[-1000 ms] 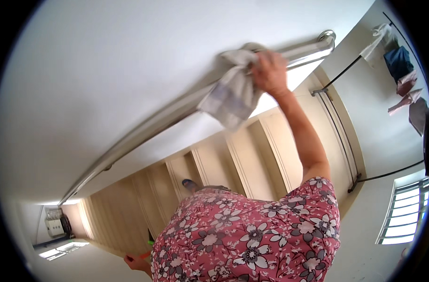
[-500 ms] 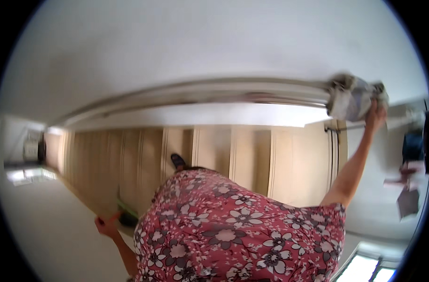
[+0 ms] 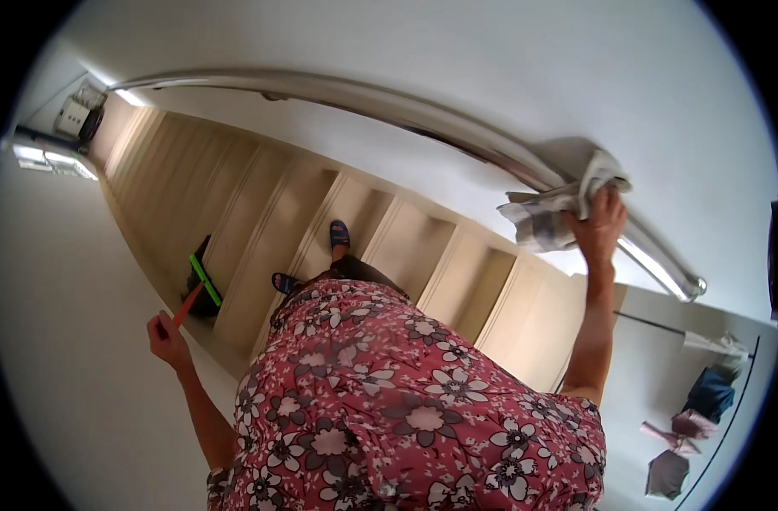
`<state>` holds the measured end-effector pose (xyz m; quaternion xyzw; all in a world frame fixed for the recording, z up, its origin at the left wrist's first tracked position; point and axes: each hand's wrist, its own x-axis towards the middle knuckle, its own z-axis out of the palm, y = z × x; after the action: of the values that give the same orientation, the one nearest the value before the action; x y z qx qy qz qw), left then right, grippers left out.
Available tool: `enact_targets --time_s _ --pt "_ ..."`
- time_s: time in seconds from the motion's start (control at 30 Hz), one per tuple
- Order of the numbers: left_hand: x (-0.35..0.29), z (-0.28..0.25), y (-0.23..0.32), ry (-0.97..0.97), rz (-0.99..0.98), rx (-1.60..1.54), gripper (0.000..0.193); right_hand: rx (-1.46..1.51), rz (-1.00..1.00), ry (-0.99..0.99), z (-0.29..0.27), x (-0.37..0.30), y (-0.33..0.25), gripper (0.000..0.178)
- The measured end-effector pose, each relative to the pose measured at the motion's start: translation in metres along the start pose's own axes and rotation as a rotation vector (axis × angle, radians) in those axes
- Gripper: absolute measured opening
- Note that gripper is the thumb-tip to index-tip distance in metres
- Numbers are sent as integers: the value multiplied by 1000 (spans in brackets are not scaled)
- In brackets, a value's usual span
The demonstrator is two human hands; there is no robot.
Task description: The person wipes down window bars and a handrail with a cloth and sweeps the stairs with a broom.
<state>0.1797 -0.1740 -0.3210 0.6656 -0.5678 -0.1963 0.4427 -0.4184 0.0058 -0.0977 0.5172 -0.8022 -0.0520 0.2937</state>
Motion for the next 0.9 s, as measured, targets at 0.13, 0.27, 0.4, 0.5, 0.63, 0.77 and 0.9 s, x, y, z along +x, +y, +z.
enact_targets --time_s 0.13,0.27,0.4,0.5,0.63,0.77,0.9 --pt "17 17 43 -46 105 -89 15 114 -178 -47 31 -11 -6 67" --pt "7 36 99 -179 229 -178 13 259 -95 -209 68 -29 7 70" --pt "-10 56 148 -285 325 -242 12 208 103 -261 103 -63 27 64" --pt "-24 69 192 -438 361 -279 11 87 245 -309 109 -90 55 54" --pt "-47 92 250 -531 433 -318 10 39 355 -375 121 -106 102 54" --pt "-70 122 310 -597 478 -348 8 -85 505 -288 140 -110 176 45" --pt "-98 160 388 -694 499 -351 8 -267 672 -312 134 -140 266 37"
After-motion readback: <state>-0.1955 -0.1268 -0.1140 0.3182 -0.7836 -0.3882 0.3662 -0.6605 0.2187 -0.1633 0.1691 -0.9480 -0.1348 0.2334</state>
